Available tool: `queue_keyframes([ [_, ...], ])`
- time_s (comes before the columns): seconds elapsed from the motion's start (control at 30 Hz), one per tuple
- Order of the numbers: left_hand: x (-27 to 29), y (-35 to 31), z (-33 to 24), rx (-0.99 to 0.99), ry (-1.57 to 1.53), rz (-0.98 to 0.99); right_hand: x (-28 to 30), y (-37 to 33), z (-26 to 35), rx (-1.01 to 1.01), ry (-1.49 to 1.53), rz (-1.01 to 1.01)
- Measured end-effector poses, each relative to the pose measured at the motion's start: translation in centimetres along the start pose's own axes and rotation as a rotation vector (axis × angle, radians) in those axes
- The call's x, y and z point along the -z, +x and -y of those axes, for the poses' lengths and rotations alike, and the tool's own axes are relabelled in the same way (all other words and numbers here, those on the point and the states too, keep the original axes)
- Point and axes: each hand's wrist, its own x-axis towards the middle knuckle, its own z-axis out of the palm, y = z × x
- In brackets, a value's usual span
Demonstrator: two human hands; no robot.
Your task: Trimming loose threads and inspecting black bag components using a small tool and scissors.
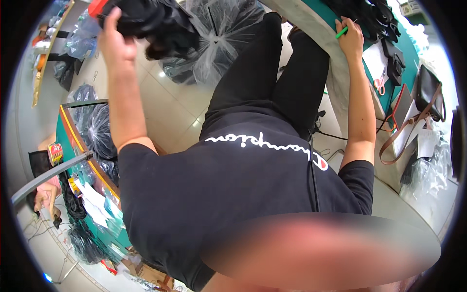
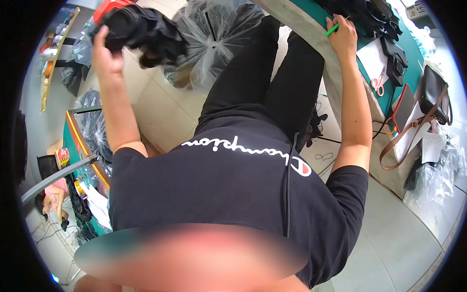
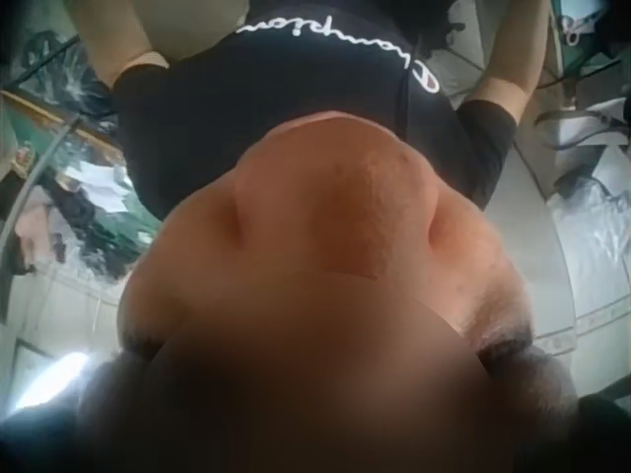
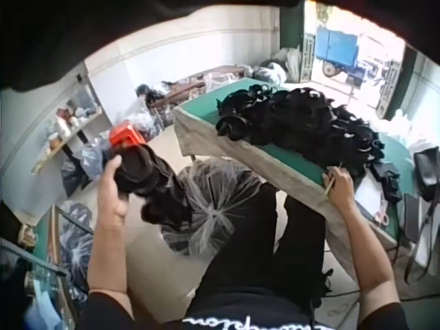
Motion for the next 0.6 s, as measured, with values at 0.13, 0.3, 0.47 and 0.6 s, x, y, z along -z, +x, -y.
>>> queue_keyframes([
  [0.13,-5.5,-0.3,-7.1,0.019,-0.073,0.249,0.4,-0.7,-0.3,-0.028,-0.003,-0.002],
  [0.3,-13.7,-3.1,-8.9,0.031,-0.194,0.702,3.9,-1.4,2.2,0.207,-0.036,-0.355],
  [0.47,-16.0,-6.3,-8.5,0.513,-0.559,1.311,5.4,-5.4,6.3,-0.621,0.979,-0.015],
  [0.6,-15.3,-9.2,-4.6,0.356,-0.044,0.812,7.5,-11.3,6.7,-0.971,2.230,-0.267],
])
